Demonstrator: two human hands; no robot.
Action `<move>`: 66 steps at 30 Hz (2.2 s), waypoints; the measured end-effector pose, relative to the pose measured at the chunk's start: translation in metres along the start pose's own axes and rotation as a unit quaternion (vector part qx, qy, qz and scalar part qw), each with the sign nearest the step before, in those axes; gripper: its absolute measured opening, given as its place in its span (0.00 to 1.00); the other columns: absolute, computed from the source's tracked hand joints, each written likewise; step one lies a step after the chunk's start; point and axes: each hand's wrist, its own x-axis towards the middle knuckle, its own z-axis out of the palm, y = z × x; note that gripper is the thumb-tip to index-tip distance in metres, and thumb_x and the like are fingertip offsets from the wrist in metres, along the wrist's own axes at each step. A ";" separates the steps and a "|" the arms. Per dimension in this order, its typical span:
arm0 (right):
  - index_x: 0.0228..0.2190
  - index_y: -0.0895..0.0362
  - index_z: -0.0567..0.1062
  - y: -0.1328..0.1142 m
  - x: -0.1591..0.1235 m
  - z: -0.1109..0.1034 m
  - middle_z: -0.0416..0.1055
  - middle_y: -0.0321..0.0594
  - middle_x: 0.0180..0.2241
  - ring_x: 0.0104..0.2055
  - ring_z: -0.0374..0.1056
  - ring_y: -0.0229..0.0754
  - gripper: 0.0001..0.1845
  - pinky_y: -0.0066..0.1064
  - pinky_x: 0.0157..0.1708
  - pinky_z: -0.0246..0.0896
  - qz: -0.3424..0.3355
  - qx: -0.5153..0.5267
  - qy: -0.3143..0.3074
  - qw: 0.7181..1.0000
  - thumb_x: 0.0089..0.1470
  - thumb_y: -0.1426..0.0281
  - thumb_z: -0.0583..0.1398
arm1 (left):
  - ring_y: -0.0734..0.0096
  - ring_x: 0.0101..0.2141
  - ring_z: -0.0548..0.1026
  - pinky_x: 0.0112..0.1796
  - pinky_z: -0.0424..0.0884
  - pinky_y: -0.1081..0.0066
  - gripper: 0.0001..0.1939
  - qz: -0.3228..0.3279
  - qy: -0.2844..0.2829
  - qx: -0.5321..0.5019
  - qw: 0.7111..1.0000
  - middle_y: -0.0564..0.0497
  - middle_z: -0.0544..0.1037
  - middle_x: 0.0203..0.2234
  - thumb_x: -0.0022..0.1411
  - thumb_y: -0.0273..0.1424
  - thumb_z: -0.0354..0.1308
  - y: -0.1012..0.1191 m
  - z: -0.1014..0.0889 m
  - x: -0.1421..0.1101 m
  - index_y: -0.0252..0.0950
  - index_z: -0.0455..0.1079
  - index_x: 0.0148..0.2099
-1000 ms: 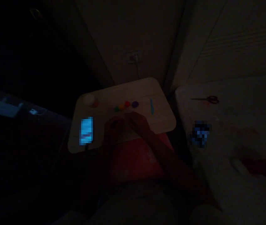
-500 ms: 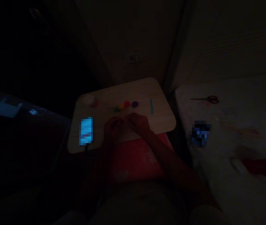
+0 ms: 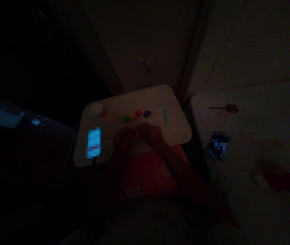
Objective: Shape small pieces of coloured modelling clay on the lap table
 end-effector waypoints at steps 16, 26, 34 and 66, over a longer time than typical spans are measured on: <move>0.38 0.54 0.80 0.007 -0.002 0.004 0.81 0.42 0.40 0.40 0.77 0.42 0.08 0.31 0.41 0.71 0.029 0.049 -0.008 0.998 0.64 0.66 0.60 | 0.67 0.37 0.78 0.41 0.72 0.69 0.05 -0.001 -0.001 0.007 1.000 0.50 0.80 0.34 0.64 0.30 0.59 -0.001 -0.001 0.000 0.37 0.77 0.38; 0.43 0.53 0.80 0.007 -0.003 0.006 0.81 0.43 0.45 0.46 0.77 0.43 0.12 0.33 0.46 0.70 0.004 0.016 -0.044 0.999 0.67 0.64 0.57 | 0.67 0.37 0.78 0.40 0.73 0.69 0.07 0.016 -0.010 0.029 0.999 0.48 0.80 0.35 0.61 0.32 0.63 -0.001 0.002 -0.002 0.36 0.76 0.42; 0.42 0.53 0.82 0.010 -0.006 0.008 0.82 0.42 0.44 0.42 0.79 0.44 0.11 0.31 0.42 0.70 -0.004 -0.030 -0.070 0.997 0.65 0.64 0.60 | 0.69 0.36 0.76 0.38 0.71 0.70 0.10 0.072 -0.041 0.062 0.995 0.49 0.80 0.36 0.62 0.34 0.64 0.006 0.003 -0.001 0.37 0.77 0.45; 0.26 0.55 0.79 0.001 -0.002 0.000 0.79 0.42 0.27 0.30 0.75 0.41 0.28 0.30 0.32 0.60 -0.031 -0.048 -0.045 0.997 0.68 0.53 0.52 | 0.67 0.33 0.73 0.37 0.71 0.66 0.12 0.072 -0.039 0.049 0.995 0.48 0.77 0.30 0.64 0.41 0.62 0.006 0.000 0.001 0.37 0.76 0.34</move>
